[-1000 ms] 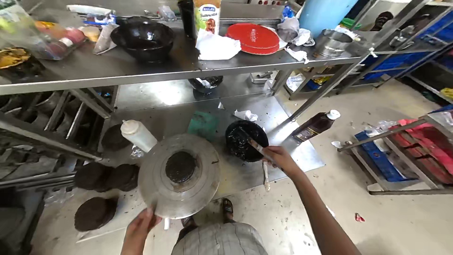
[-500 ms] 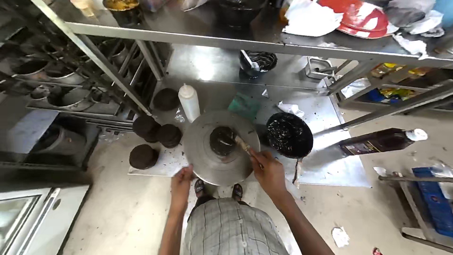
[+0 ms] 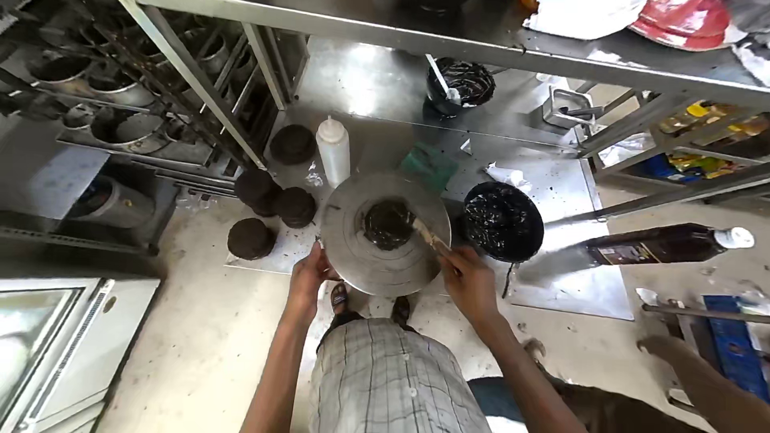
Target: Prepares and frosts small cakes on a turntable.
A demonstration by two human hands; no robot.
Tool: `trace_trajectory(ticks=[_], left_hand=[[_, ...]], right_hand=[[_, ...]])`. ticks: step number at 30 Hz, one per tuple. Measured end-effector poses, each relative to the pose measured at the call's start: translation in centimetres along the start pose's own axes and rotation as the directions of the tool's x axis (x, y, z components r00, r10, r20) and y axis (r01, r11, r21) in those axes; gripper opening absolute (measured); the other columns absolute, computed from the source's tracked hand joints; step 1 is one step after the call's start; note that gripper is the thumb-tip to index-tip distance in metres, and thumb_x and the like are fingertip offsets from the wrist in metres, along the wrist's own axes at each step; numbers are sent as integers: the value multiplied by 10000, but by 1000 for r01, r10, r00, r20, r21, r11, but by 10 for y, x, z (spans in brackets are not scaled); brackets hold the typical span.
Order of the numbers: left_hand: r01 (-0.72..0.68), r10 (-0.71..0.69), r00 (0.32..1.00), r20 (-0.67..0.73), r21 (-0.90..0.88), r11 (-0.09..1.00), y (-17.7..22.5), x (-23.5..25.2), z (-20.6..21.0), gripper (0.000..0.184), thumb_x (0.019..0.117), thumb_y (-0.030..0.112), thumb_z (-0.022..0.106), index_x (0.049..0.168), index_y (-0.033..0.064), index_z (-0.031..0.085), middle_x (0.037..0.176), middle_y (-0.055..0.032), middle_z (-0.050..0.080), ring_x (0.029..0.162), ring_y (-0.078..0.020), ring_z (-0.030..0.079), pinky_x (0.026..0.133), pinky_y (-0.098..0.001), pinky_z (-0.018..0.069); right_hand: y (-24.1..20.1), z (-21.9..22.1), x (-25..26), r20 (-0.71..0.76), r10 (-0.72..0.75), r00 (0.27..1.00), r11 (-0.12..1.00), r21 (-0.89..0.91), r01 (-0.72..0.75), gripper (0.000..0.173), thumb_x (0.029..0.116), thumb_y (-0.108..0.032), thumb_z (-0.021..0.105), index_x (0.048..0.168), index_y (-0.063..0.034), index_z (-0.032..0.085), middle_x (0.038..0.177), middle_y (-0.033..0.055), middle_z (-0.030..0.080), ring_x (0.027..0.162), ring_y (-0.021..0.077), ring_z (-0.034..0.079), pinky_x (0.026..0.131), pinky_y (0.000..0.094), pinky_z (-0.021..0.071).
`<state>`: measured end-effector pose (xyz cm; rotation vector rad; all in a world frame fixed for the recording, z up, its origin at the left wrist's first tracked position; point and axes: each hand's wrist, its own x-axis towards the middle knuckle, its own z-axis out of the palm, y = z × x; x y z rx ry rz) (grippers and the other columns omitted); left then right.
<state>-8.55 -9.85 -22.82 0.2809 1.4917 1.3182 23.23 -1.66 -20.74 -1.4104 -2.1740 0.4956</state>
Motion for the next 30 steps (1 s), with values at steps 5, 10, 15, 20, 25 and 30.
trace_trajectory(ticks=[5,10,15,20,25,30], left_hand=[[-38,38,999,8,158,987,26,15,7,526,1084,476,425,1173,16,663,1007,-92,719,894,-164,684,832,-372,575],[-79,83,997,-9,219,973,47,49,17,553,1071,508,445,1248,20,635,1126,-133,692,994,-194,669,884,-416,559],[-257,266,964,4,280,925,9,42,1,429,1064,385,538,1191,-9,654,1172,-148,679,1074,-234,651,965,-468,536],[-187,178,982,59,239,953,-85,-58,33,302,1058,178,531,1128,-89,653,1056,-167,696,986,-216,681,936,-424,567],[51,-128,906,404,196,979,-79,-61,27,582,1056,423,494,1368,-69,499,1303,-197,655,1166,-301,669,1000,-472,568],[49,-48,999,24,-51,997,-37,-31,5,668,1103,522,217,1343,-31,504,1113,-144,677,987,-247,693,906,-471,582]], right_hand=[[-12,4,-11,93,43,995,983,174,-58,261,974,-221,643,1200,-210,775,950,-1,702,692,92,644,622,315,589],[-8,1,-2,-44,20,999,1000,-10,-21,300,971,-183,644,1249,-212,755,993,73,695,687,190,658,583,414,577],[-23,6,-16,82,102,991,970,212,-118,270,957,-223,673,1213,-225,762,975,-25,698,716,77,651,626,321,595],[-30,10,-21,17,121,992,979,163,-123,286,957,-186,681,1231,-212,757,981,9,692,733,122,658,629,362,592],[-28,16,-24,-8,118,993,978,172,-115,292,975,-224,657,1251,-248,750,998,1,678,723,110,642,605,354,577],[-38,30,-30,69,177,982,939,287,-190,292,957,-224,659,1230,-251,759,998,-7,683,749,106,654,652,358,599]])
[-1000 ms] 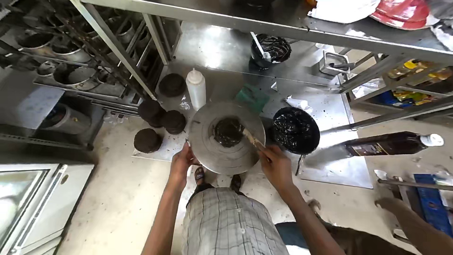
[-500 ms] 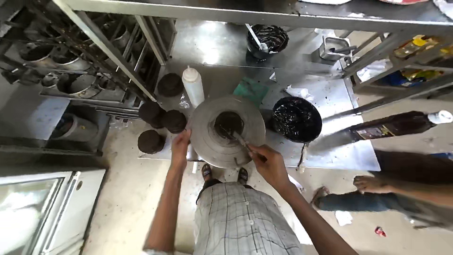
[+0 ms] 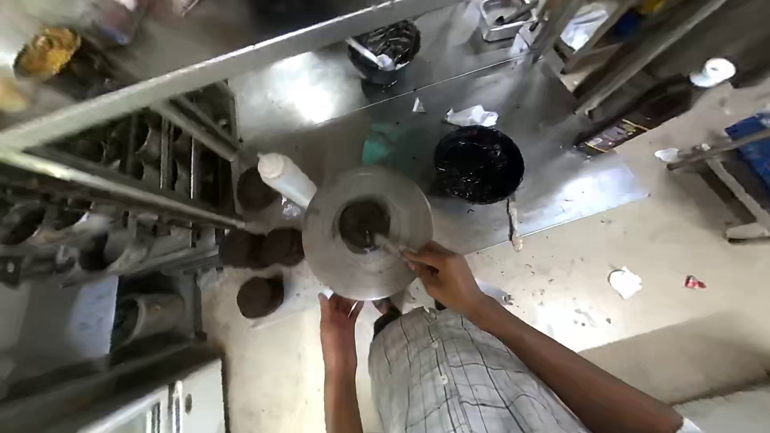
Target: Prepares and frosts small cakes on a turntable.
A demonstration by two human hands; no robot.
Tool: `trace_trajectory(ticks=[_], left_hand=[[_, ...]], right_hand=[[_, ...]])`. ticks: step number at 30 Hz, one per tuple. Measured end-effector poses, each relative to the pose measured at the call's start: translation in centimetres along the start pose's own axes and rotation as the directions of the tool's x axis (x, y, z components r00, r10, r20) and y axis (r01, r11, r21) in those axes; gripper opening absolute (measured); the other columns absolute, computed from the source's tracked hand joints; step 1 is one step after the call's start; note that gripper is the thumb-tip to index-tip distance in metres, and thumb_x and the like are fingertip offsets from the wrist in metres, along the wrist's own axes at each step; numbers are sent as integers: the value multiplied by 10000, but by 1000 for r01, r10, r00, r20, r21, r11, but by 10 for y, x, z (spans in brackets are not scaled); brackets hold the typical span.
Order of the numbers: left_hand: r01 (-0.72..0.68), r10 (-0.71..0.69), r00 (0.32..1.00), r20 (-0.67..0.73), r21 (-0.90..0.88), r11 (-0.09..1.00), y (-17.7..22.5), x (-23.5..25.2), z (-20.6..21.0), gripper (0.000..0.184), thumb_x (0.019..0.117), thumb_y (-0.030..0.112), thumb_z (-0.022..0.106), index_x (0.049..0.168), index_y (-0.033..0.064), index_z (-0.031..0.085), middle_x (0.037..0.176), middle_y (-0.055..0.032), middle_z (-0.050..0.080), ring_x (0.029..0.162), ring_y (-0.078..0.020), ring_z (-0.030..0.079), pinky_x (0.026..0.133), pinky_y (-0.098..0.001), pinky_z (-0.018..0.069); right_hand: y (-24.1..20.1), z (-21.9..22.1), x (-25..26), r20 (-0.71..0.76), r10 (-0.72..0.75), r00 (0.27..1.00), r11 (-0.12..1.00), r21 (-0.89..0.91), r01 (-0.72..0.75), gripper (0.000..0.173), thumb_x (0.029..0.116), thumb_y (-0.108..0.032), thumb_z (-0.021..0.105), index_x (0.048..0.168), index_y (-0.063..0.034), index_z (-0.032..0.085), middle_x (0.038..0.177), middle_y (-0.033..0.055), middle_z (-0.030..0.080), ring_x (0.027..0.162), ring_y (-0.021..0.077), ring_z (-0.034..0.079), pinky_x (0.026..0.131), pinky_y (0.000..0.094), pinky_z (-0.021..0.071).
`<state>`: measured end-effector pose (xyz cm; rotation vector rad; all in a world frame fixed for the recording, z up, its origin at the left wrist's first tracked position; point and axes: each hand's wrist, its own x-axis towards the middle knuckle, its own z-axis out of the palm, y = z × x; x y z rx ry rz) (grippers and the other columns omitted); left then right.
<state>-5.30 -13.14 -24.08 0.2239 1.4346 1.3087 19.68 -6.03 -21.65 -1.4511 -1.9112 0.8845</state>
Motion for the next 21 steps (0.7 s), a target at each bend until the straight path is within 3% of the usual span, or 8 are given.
trace_trajectory(ticks=[3,6,8,10,14,17,19,21], left_hand=[[-17,18,1000,-21,17,1000,23,11,-1,577,1114,476,246,1295,-7,505,1048,-95,665,946,-208,684,887,-439,578],[-35,38,999,-32,91,995,38,20,-1,526,1122,429,275,1255,2,552,1004,-77,701,898,-174,702,839,-393,595],[-45,52,997,-50,136,990,49,26,0,516,1123,421,291,1260,-1,553,1012,-76,701,886,-166,700,820,-381,594],[-52,61,997,-44,171,984,51,29,-1,509,1119,426,294,1292,6,524,1052,-70,678,918,-157,680,839,-386,576],[-84,91,996,-25,193,978,53,42,-7,493,1115,433,321,1250,20,554,978,-27,676,874,-120,676,813,-358,582],[-132,138,990,-21,177,975,40,51,-5,469,1106,415,395,1158,2,612,876,-19,693,789,-112,689,761,-342,605],[-172,183,983,-35,194,966,38,50,1,464,1092,399,449,1079,-15,658,849,-45,674,748,-120,650,733,-343,583],[-183,195,980,-32,226,957,38,46,2,459,1089,390,461,1056,-15,676,860,-73,668,755,-136,636,740,-365,569]], right_hand=[[-8,7,6,147,110,983,954,260,-145,299,1001,-313,623,1262,-231,744,1117,25,719,914,128,688,832,366,592],[5,-13,30,47,208,977,862,463,-206,313,1013,-257,632,1300,-162,714,1118,48,739,890,138,696,823,377,591],[35,-40,47,-166,340,926,927,228,-299,346,1015,-192,612,1356,-181,671,1109,109,716,846,242,686,760,485,584],[93,-61,40,-338,383,860,883,-138,-448,419,1002,-173,599,1415,-234,622,1174,191,668,852,374,696,708,604,572],[172,-97,-66,-433,316,844,754,-426,-500,374,1018,-238,560,1376,-286,656,1117,185,681,728,361,692,595,570,564],[160,-148,-102,-387,394,834,678,-490,-548,379,1049,-270,504,1410,-271,617,1079,168,696,772,355,704,656,583,571],[135,-172,-70,-300,309,902,769,-480,-423,409,1068,-201,458,1458,-203,584,959,152,702,740,322,689,685,574,573],[91,-181,-17,-142,211,967,887,-389,-250,402,1074,-183,421,1433,-89,579,896,97,721,657,219,679,625,463,599]])
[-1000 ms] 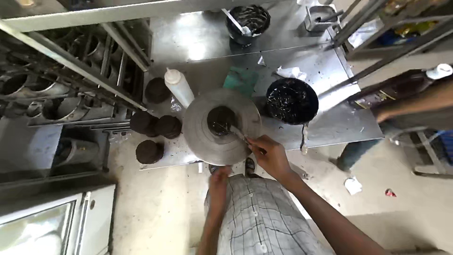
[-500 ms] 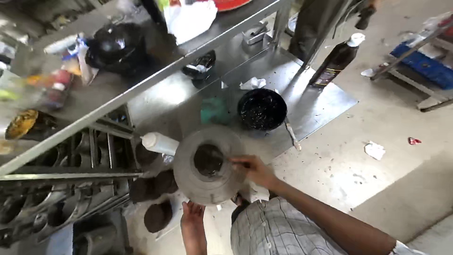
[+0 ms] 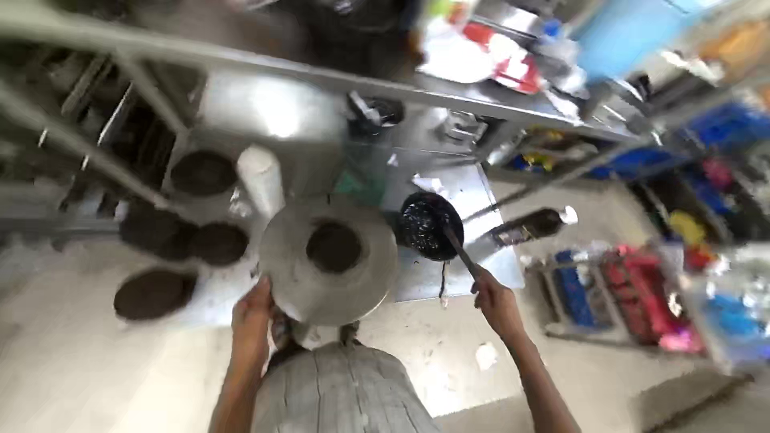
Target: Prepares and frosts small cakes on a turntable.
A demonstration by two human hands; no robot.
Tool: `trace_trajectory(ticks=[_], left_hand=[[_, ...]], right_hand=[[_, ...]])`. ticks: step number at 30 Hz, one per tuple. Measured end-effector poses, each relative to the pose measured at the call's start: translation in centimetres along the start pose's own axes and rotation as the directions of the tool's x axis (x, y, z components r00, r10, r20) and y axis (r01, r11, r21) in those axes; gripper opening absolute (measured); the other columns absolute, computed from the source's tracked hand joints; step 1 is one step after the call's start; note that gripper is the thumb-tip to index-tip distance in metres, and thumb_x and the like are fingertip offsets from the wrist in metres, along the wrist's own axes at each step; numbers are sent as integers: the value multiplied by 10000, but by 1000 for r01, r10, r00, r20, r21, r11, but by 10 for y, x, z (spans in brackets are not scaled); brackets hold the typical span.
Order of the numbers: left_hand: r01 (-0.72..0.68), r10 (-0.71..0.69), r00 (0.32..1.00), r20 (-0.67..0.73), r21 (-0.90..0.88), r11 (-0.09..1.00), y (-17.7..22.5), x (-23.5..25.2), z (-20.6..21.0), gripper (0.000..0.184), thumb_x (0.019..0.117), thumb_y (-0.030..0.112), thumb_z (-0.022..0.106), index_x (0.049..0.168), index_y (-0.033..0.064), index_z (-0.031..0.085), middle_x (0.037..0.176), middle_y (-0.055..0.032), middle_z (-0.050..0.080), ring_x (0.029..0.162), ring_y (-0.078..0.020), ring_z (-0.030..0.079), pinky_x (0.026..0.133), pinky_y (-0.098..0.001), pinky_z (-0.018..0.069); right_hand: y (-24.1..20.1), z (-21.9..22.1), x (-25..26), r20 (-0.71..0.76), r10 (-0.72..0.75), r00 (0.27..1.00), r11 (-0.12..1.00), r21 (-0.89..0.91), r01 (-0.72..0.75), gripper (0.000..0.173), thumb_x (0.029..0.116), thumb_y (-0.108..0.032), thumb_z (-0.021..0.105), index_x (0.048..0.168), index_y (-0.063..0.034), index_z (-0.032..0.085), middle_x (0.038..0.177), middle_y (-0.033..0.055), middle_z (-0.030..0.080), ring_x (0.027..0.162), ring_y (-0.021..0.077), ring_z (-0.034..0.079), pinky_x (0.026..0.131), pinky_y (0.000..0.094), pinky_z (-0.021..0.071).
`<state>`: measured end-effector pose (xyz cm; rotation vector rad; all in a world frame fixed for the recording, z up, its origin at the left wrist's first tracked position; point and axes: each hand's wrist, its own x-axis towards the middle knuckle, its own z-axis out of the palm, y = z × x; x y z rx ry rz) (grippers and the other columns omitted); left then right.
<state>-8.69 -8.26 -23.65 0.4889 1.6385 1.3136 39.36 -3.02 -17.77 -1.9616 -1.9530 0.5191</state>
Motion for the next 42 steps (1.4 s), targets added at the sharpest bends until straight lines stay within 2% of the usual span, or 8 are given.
trace_trajectory(ticks=[6,13,22,25,28,34,39,42], left_hand=[[-55,41,969,245,50,997,-29,-9,-23,451,1092,357,462,1051,-28,693,878,-140,681,787,-224,669,749,-453,579],[94,57,613,788,-144,985,-96,-47,32,522,1086,466,417,1166,56,729,1150,-59,744,1029,-160,709,920,-416,578],[-119,307,592,745,-296,948,-64,2,-22,455,1087,281,453,894,-11,744,833,-46,759,763,-79,709,778,-317,588],[-52,237,839,490,-361,931,-43,30,-50,404,1082,268,492,912,-17,722,711,-35,681,639,-83,629,648,-269,538],[-3,137,954,268,-447,895,-34,47,-50,307,1073,263,502,1140,17,673,950,-41,691,870,-103,652,848,-327,550],[139,63,876,478,-376,916,-45,-2,-7,465,922,353,760,1285,91,635,1124,-60,718,1010,-166,705,892,-403,606],[-16,135,586,799,-155,988,-61,-8,-3,347,912,282,779,1157,49,707,1086,-58,726,1019,-122,688,938,-377,570],[-90,184,713,676,-171,981,-40,6,-35,197,998,180,646,969,2,724,827,-64,697,745,-110,644,734,-324,553]], right_hand=[[-224,-20,102,262,-522,812,765,-277,581,370,1020,-32,511,1354,-78,662,1092,148,741,883,323,725,780,571,584],[-391,28,98,700,-535,473,120,-491,863,275,874,16,699,1097,-126,773,1144,49,744,953,333,689,736,547,550],[-403,44,52,781,-464,417,-123,-523,843,281,798,33,751,1042,-104,768,1059,65,733,885,311,678,673,480,538],[-400,43,46,787,-470,399,-139,-512,847,306,782,32,753,1050,-113,780,1065,58,742,884,299,681,678,469,538],[-398,42,43,783,-474,403,-147,-521,841,346,746,16,795,1064,-120,781,1044,50,745,866,290,680,685,462,538],[-395,40,43,786,-471,401,-156,-522,839,343,762,4,782,1080,-127,780,1066,32,743,891,283,677,699,453,536],[-390,39,42,770,-478,423,-131,-539,832,357,761,17,784,1088,-126,780,1068,35,743,872,283,679,678,453,535],[-390,39,43,764,-482,430,-110,-539,835,366,751,38,789,1082,-117,782,1080,48,745,885,295,683,675,461,536]])
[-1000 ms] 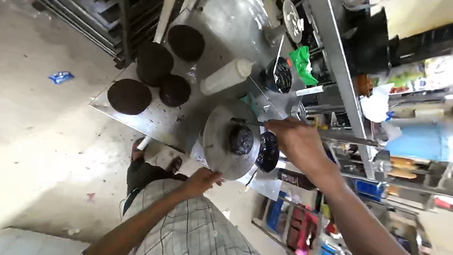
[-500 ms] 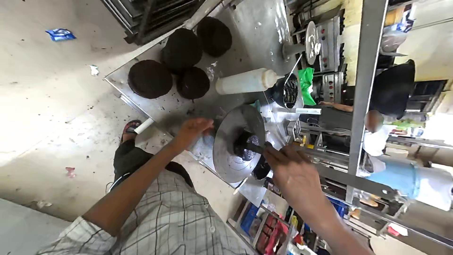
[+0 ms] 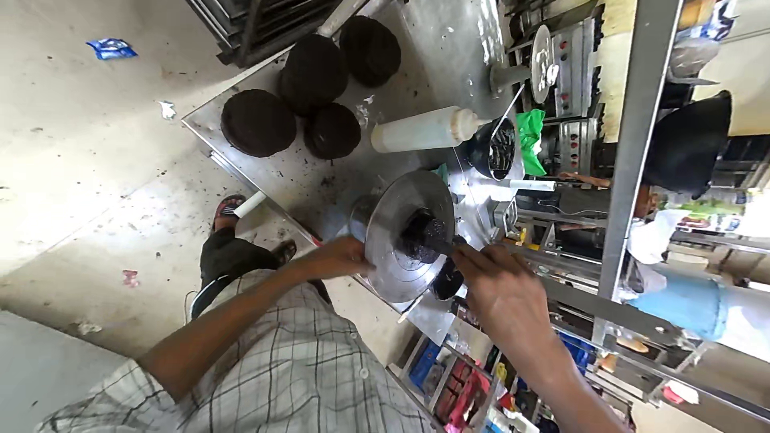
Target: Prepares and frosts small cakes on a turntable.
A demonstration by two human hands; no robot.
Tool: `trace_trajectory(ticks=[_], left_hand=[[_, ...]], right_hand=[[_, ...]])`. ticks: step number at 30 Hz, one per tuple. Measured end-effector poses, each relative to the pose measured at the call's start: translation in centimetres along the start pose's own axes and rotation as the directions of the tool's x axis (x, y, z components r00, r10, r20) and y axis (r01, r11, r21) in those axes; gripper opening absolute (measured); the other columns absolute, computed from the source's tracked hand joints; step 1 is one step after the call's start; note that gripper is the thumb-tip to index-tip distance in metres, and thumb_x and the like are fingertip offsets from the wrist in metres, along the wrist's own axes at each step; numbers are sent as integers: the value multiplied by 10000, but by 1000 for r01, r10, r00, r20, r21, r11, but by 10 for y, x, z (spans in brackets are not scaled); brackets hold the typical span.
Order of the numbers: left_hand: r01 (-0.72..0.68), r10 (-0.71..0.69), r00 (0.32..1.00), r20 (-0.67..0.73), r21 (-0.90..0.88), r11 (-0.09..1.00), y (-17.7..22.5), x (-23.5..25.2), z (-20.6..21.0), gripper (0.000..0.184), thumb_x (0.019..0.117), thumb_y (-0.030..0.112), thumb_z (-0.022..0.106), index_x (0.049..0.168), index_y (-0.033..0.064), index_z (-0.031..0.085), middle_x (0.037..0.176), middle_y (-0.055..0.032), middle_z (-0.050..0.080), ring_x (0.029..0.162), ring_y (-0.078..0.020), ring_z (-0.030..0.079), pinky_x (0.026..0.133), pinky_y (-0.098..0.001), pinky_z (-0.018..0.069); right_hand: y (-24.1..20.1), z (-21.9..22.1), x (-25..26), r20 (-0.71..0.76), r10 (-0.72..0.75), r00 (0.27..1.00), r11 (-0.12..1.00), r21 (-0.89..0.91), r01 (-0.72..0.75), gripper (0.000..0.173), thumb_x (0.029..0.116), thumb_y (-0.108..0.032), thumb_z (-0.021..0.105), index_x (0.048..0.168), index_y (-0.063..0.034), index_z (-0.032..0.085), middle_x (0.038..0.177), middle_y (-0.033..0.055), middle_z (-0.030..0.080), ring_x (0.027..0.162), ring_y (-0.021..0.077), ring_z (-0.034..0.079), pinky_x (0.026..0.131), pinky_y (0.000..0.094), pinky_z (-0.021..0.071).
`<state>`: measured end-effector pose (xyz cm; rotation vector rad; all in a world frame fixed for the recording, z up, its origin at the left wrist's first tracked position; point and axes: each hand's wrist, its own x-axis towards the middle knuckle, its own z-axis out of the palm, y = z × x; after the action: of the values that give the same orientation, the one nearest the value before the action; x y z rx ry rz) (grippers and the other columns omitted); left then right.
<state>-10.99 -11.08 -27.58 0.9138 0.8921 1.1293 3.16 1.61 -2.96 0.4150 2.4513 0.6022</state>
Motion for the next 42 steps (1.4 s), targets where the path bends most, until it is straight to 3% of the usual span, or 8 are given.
trace_trajectory(ticks=[6,13,17,20,28,32,36,42], left_hand=[[-62,-20,926,-376,-204,977,11,-12,-14,317,1037,224,600,1294,41,633,1127,-85,721,984,-161,703,882,-362,584],[50,-61,989,136,83,995,-14,-6,20,260,988,283,685,1040,35,748,947,-66,736,861,-135,692,830,-366,573],[-64,64,978,-199,4,998,0,-11,-8,250,1050,222,578,1025,24,729,884,-59,716,779,-120,669,738,-324,572],[-64,32,925,-378,-73,995,10,-13,-21,246,1059,174,556,1205,29,691,1066,-77,733,937,-138,703,872,-349,586],[-38,45,948,-316,28,999,-21,-11,30,242,1016,267,619,920,70,723,792,2,693,728,-87,650,703,-303,562],[-61,58,893,-446,8,998,-45,-8,56,234,1003,249,640,925,54,744,820,5,733,758,-95,691,752,-303,588],[-31,57,800,-597,54,998,-44,-12,63,241,1012,212,619,961,33,771,838,-55,751,767,-157,710,753,-338,598],[-9,96,751,-653,135,991,-44,-13,66,277,1033,209,564,953,1,729,814,-73,737,736,-165,698,738,-337,600]], right_hand=[[0,-1,1,-11,18,1000,1000,18,-18,351,764,40,775,1077,-120,785,1097,50,746,916,310,685,673,477,530],[-5,-2,-1,29,25,999,1000,-2,-25,363,756,20,796,1094,-114,779,1113,58,738,940,319,676,700,481,528],[-9,-4,-1,-7,16,1000,1000,4,-16,294,775,51,759,1032,-91,775,1043,69,735,889,315,674,693,482,531],[-15,-4,-7,-19,7,1000,1000,26,-7,255,742,22,796,969,-90,766,1002,60,729,868,302,664,713,484,530],[40,54,-108,5,205,979,835,520,-178,305,910,-77,627,1083,-260,799,1169,-80,750,1004,181,717,812,496,605],[68,168,-199,43,729,683,390,794,-467,219,960,-146,640,1123,-116,783,1021,47,767,824,159,724,761,442,612],[8,338,-198,322,869,377,-58,821,-567,294,1006,-144,616,1257,-28,715,1026,216,736,906,350,714,867,576,560],[-143,421,-210,335,923,189,-183,815,-549,337,1004,-153,587,1319,-126,704,1101,206,689,938,348,695,814,545,590]])
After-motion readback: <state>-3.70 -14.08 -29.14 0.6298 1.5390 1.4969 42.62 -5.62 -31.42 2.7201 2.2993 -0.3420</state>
